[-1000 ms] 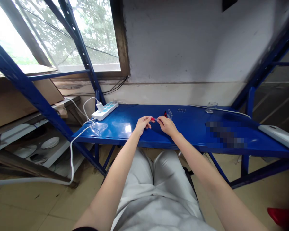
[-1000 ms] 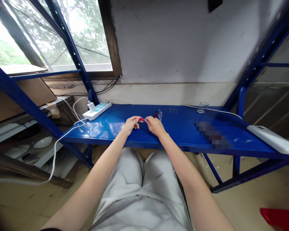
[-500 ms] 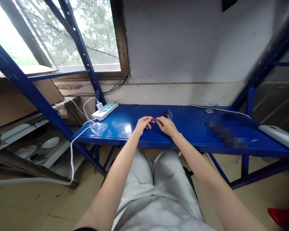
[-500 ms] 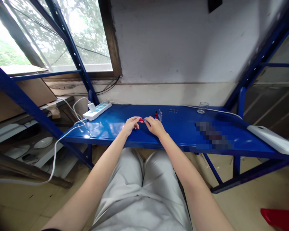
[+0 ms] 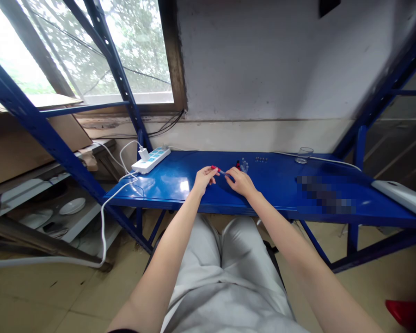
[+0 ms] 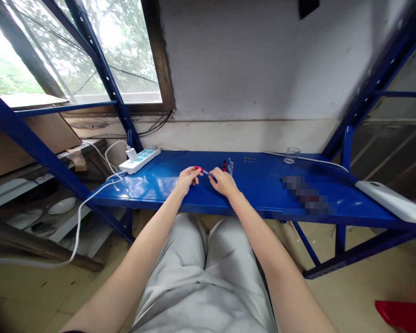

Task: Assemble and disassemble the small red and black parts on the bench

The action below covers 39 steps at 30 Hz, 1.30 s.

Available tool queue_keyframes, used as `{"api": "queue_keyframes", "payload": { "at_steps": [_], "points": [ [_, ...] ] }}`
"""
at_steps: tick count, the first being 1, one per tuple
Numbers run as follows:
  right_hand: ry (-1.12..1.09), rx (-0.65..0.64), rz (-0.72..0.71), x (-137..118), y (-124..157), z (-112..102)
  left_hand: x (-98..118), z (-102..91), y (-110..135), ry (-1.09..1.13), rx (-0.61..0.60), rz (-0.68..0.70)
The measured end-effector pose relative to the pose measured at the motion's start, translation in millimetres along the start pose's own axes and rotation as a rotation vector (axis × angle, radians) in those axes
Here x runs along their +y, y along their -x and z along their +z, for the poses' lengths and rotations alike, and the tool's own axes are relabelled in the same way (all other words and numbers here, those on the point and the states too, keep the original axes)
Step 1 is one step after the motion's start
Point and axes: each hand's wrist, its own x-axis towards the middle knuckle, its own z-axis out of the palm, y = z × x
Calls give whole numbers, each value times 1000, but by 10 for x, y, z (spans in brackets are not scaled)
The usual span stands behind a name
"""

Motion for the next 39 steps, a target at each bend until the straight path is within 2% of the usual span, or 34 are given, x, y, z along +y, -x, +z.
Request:
{"api": "queue_keyframes", "payload": {
  "at_steps": [4, 10, 19, 21, 26, 31, 35, 39],
  "points": [
    [-9, 35, 17, 12, -9, -12, 10, -20, -5, 43, 126, 33],
    [-92, 125, 84, 40, -6, -60, -1, -30, -7, 59, 126, 27],
    [-222, 235, 425, 239, 162, -198, 10, -4, 2, -40, 79, 32],
    [-190, 208, 513, 299, 202, -198, -12, 27, -8, -103, 47, 37],
    [-49, 66, 694, 376, 233, -171, -84, 169, -68, -365, -72, 91],
    [10, -2, 747, 360, 200, -182, -119, 427, -186, -672, -89, 163],
    [44, -46, 752, 370, 188, -168, -169, 647, -286, -705, -80, 153],
    [74, -55, 737, 403, 192, -129, -205, 778, -327, -717, -37, 122]
  ]
}}
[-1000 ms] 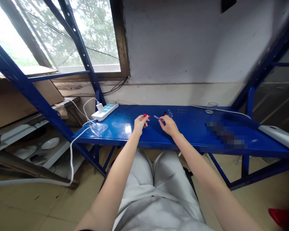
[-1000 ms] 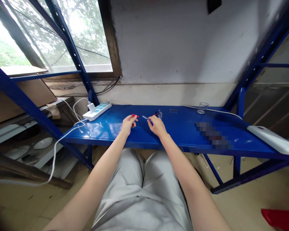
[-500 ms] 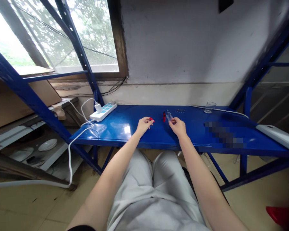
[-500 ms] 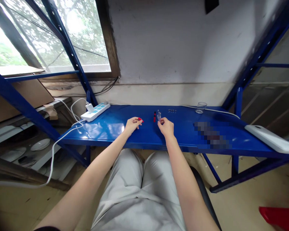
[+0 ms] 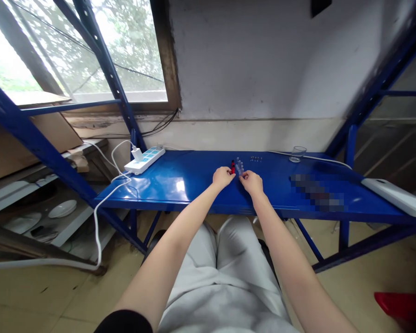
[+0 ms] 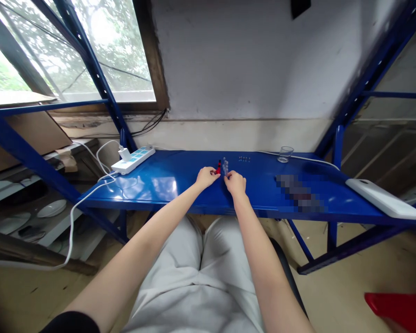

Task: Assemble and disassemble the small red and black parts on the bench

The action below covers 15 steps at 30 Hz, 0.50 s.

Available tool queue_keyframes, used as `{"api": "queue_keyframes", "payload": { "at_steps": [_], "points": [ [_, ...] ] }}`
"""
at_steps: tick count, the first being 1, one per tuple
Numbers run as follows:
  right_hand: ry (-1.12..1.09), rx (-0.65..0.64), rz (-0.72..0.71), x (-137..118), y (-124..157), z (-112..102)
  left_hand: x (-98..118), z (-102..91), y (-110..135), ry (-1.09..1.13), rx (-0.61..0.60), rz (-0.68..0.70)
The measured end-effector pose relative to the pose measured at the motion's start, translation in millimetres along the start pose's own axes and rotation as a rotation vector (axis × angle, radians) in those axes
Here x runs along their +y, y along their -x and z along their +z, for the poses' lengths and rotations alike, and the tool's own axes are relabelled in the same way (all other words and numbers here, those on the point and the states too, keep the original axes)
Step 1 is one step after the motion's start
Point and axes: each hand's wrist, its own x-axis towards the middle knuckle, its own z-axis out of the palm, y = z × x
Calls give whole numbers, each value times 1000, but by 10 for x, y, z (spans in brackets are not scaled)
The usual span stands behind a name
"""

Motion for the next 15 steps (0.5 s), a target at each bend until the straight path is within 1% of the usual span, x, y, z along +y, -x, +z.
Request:
{"api": "queue_keyframes", "payload": {
  "at_steps": [3, 6, 11, 13, 15],
  "points": [
    [7, 10, -6, 7, -7, 14, 23, 38, 4, -64, 23, -41],
    [18, -12, 8, -5, -5, 3, 30, 65, 11, -144, 15, -57],
    [41, -56, 42, -31, 8, -34, 19, 94, -4, -214, -7, -60],
    [47, -71, 49, -37, 15, -46, 14, 79, -2, -241, -14, -53],
    [47, -82, 50, -40, 20, -54, 16, 36, 22, -292, -9, -15]
  ]
}}
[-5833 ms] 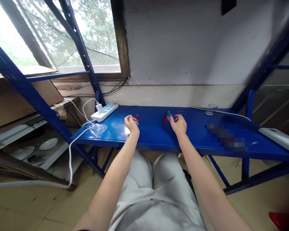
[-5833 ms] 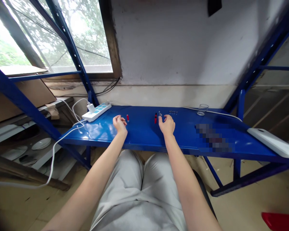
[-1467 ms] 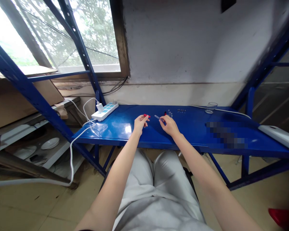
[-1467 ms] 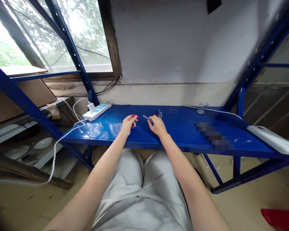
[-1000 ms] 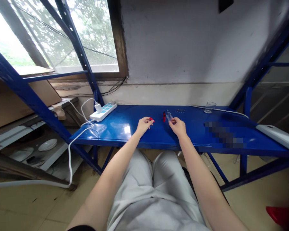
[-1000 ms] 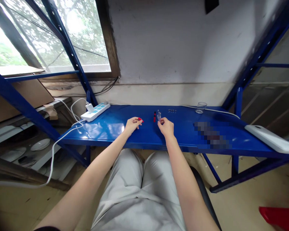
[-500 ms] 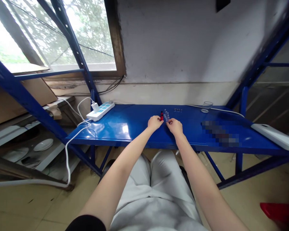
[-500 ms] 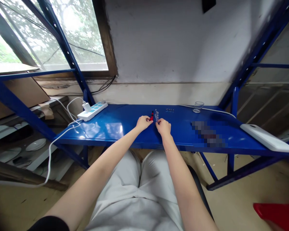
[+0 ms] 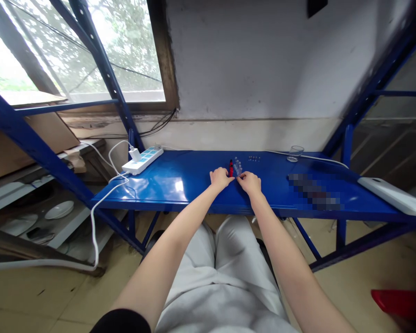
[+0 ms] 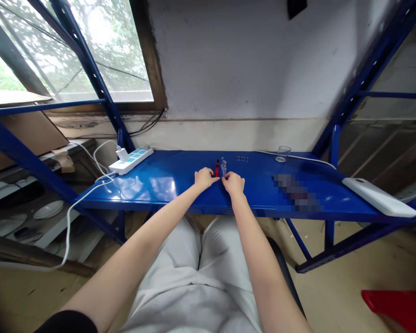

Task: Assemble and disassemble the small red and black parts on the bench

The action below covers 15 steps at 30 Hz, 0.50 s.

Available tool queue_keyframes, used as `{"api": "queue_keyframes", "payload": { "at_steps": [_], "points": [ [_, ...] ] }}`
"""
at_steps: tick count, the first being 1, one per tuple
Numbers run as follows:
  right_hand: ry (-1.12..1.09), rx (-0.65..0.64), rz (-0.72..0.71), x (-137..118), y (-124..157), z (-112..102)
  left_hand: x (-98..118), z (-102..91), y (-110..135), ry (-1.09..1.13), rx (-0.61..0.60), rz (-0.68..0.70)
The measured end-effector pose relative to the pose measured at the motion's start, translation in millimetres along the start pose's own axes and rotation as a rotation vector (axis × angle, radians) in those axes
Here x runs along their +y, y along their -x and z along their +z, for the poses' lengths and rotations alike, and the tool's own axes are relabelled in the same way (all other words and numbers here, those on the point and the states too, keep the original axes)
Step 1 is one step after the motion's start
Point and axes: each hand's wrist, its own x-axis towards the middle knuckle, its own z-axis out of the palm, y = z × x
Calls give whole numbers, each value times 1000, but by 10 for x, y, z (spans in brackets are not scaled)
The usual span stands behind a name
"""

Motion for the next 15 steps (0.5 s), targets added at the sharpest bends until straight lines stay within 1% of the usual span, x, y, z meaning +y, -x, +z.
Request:
{"api": "queue_keyframes", "payload": {
  "at_steps": [2, 5, 9, 11, 15],
  "points": [
    [1, 0, 0, -3, 5, -5, -9, -68, 47, -49, 33, 75],
    [7, 0, 10, -10, 11, -10, -12, -193, 142, -99, 70, 251],
    [23, -17, 30, -27, 19, -21, -6, -302, 246, -249, 19, 477],
    [29, -26, 39, -35, 22, -27, -12, -309, 270, -349, -11, 527],
    [38, -40, 41, -38, 19, -32, -38, -267, 270, -462, -21, 530]
  ]
}}
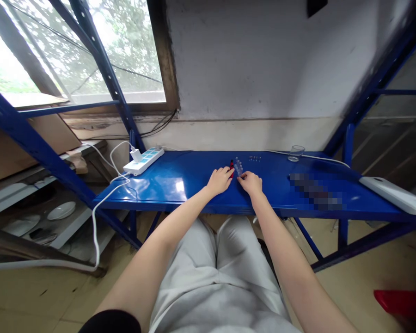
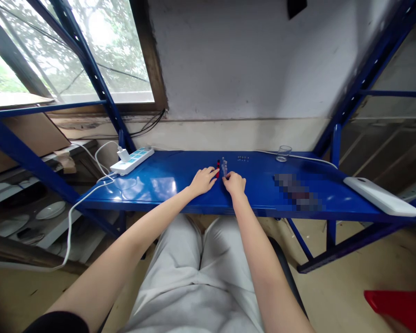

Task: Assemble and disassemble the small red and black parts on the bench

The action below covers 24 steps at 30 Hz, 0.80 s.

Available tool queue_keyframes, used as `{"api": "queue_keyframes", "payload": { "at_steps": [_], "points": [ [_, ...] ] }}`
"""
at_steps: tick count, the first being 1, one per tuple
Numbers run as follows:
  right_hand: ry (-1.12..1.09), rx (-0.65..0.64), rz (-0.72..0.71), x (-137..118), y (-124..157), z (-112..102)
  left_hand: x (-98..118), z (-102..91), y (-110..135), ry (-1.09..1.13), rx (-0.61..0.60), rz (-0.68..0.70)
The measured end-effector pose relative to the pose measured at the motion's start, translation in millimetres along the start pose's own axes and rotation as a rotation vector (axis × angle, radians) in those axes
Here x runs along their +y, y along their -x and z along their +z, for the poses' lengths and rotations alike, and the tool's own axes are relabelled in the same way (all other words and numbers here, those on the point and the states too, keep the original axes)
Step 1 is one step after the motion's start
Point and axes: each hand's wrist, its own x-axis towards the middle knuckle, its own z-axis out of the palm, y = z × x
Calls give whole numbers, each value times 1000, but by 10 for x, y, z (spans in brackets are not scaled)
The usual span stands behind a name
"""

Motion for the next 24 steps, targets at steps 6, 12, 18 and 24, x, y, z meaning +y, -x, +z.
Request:
{"api": "queue_keyframes", "payload": {
  "at_steps": [6, 12, 18, 24],
  "points": [
    [10, -8, 8, 3, -8, 4, -16, 25, -42, -5, 56, 37],
    [8, 2, 0, 1, -15, 12, -144, 15, -34, 52, 97, 26],
    [-35, 34, -49, 12, -6, 18, -387, -6, 113, 226, 251, -106],
    [-173, 188, -309, -235, 39, 16, -547, -12, 274, 526, 606, -344]
  ]
}}
